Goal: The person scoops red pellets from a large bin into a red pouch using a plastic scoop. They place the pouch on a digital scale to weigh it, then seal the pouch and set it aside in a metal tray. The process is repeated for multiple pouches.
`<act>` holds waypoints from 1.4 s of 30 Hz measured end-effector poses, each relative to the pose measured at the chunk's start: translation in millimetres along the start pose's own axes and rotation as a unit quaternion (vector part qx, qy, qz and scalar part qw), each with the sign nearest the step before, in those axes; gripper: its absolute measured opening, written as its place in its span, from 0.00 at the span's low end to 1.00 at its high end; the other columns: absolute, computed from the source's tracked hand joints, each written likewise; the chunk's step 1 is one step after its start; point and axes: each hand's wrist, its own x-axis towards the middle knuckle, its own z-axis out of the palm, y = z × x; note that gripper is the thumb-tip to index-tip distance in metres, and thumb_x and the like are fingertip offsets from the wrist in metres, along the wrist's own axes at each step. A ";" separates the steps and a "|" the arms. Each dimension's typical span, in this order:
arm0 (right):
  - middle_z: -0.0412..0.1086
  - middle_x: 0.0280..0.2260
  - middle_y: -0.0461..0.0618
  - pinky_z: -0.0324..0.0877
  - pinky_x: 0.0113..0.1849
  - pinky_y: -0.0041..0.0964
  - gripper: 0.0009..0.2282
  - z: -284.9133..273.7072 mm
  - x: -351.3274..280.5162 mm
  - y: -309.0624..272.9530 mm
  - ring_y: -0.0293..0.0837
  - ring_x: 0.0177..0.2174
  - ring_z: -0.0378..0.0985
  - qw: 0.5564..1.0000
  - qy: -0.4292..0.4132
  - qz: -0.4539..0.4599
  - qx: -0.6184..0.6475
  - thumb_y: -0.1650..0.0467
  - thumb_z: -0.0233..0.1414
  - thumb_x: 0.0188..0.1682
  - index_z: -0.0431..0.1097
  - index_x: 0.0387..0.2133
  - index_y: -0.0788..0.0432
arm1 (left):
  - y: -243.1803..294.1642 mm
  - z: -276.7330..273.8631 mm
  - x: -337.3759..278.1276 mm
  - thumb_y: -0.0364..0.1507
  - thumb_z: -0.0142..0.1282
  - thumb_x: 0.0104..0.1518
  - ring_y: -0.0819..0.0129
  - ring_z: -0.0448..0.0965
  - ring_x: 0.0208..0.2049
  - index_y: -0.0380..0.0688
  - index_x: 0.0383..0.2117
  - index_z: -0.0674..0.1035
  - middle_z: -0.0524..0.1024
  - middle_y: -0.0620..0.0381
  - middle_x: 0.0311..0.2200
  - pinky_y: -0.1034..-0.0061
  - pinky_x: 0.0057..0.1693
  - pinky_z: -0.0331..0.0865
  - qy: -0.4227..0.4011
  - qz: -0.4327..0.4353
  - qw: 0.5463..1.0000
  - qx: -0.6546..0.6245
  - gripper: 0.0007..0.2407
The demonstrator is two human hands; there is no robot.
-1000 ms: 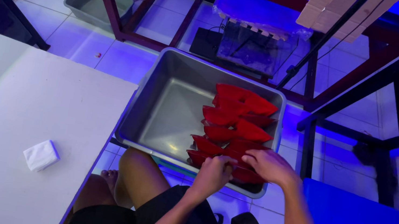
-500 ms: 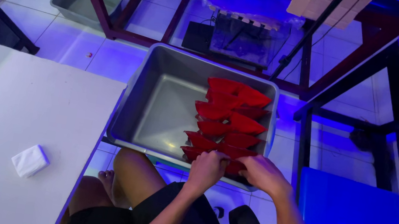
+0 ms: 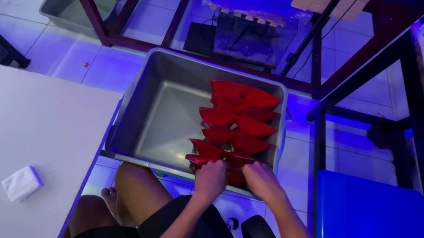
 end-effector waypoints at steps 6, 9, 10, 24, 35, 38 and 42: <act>0.84 0.33 0.68 0.84 0.43 0.63 0.08 1.3 8.6 1.1 0.72 0.40 0.90 1.000 0.010 0.007 0.014 0.74 0.56 0.47 0.85 0.31 0.63 | -4.4 5.4 10.8 0.32 0.60 0.66 0.26 0.89 0.53 0.36 0.47 0.87 0.88 0.31 0.44 0.37 0.57 0.82 0.001 0.005 1.000 -0.009 0.12; 0.84 0.34 0.70 0.84 0.43 0.65 0.08 -17.9 -3.7 -14.9 0.74 0.41 0.89 1.000 0.005 0.005 0.025 0.75 0.56 0.45 0.84 0.32 0.65 | -6.2 1.3 4.6 0.35 0.61 0.67 0.25 0.88 0.53 0.39 0.48 0.88 0.88 0.30 0.44 0.34 0.57 0.82 0.010 0.025 0.999 -0.031 0.13; 0.84 0.34 0.70 0.84 0.43 0.65 0.08 -30.0 -7.5 -20.2 0.74 0.41 0.89 1.000 0.005 0.003 0.023 0.75 0.56 0.45 0.84 0.32 0.65 | -8.5 2.3 5.4 0.35 0.61 0.67 0.25 0.88 0.53 0.39 0.48 0.88 0.88 0.30 0.44 0.34 0.57 0.82 0.011 0.024 0.999 -0.032 0.13; 0.81 0.58 0.65 0.73 0.62 0.66 0.19 -173.3 -71.0 -108.6 0.69 0.59 0.81 0.954 0.162 -0.085 0.237 0.66 0.58 0.61 0.78 0.64 0.58 | 38.8 -128.8 -86.8 0.30 0.71 0.64 0.43 0.90 0.49 0.47 0.58 0.89 0.89 0.44 0.41 0.52 0.58 0.82 0.225 0.227 0.888 -0.332 0.16; 0.65 0.71 0.62 0.67 0.67 0.59 0.30 -93.5 -7.4 -227.7 0.55 0.66 0.73 0.740 0.123 -0.343 0.565 0.77 0.53 0.62 0.54 0.79 0.64 | -24.9 -175.9 -163.5 0.26 0.66 0.66 0.50 0.81 0.60 0.41 0.68 0.80 0.76 0.44 0.60 0.60 0.61 0.82 0.396 0.215 0.775 -0.443 0.22; 0.61 0.73 0.64 0.66 0.67 0.60 0.29 -101.8 -0.9 -275.3 0.58 0.68 0.71 0.707 0.075 -0.387 0.588 0.75 0.53 0.63 0.54 0.78 0.66 | -55.2 -190.2 -195.7 0.28 0.66 0.67 0.56 0.83 0.58 0.42 0.66 0.82 0.78 0.48 0.59 0.64 0.59 0.83 0.452 0.183 0.753 -0.441 0.20; 0.63 0.72 0.59 0.66 0.68 0.52 0.30 -86.6 12.6 -329.3 0.53 0.68 0.72 0.678 -0.001 -0.429 0.597 0.74 0.55 0.62 0.55 0.79 0.62 | -83.9 -211.7 -248.5 0.27 0.64 0.68 0.58 0.85 0.54 0.42 0.64 0.83 0.79 0.49 0.57 0.69 0.55 0.84 0.540 0.123 0.716 -0.426 0.17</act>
